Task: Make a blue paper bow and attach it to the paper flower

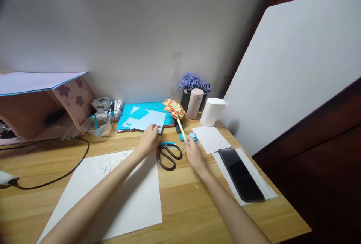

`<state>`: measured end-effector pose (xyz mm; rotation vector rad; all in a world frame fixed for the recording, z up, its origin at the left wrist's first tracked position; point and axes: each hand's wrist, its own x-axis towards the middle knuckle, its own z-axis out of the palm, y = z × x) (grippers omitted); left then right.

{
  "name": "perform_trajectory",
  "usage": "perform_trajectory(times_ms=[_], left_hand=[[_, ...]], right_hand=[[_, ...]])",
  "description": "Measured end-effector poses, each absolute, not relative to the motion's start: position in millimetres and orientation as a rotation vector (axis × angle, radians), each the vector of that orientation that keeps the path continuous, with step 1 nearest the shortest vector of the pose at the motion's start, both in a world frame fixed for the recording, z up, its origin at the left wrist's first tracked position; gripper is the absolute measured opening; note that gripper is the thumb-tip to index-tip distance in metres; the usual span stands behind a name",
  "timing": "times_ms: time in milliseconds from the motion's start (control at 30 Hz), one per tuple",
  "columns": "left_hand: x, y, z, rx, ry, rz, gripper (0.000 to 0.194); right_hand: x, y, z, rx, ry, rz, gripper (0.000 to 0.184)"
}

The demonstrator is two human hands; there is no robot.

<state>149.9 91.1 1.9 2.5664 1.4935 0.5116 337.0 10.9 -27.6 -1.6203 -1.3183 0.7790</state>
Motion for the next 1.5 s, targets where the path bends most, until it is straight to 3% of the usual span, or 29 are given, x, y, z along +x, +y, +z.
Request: perform_trajectory(times_ms=[100, 333, 467, 567, 633, 767, 967, 1133, 1500], left_hand=[[122.7, 118.8, -3.8, 2.596, 1.557, 0.444, 0.052], [100.7, 169.0, 0.8, 2.626, 1.533, 0.323, 0.026], [108.9, 183.6, 4.0, 2.552, 1.665, 0.339, 0.038], [113.9, 187.3, 2.7, 2.538, 1.676, 0.341, 0.036], [113.9, 187.4, 1.8, 2.565, 1.616, 0.334, 0.032], [108.3, 189.1, 3.4, 2.613, 1.494, 0.296, 0.042], [105.0, 202.8, 11.8, 2.598, 1.453, 0.233, 0.029], [106.1, 212.9, 18.2, 2.499, 1.559, 0.263, 0.042], [90.1, 234.4, 4.5, 2.298, 1.582, 0.442, 0.057]], right_hand=[[347.5, 14.8, -29.8, -1.787, -1.414, 0.578, 0.024], [345.3, 10.0, -17.1, -2.002, -1.539, 0.410, 0.026], [341.5, 6.7, -9.0, -2.193, -1.542, 0.316, 0.026], [340.3, 5.0, -6.4, -2.259, -1.567, 0.289, 0.027], [340.7, 4.4, -6.4, -2.264, -1.582, 0.305, 0.028], [342.9, 4.2, -8.5, -2.240, -1.567, 0.380, 0.026], [344.1, 2.5, -7.9, -2.078, -1.483, 0.457, 0.026], [348.5, -8.9, 7.7, -1.860, -1.402, 0.482, 0.029], [371.0, -14.4, 12.5, -1.893, -1.431, 0.446, 0.026]])
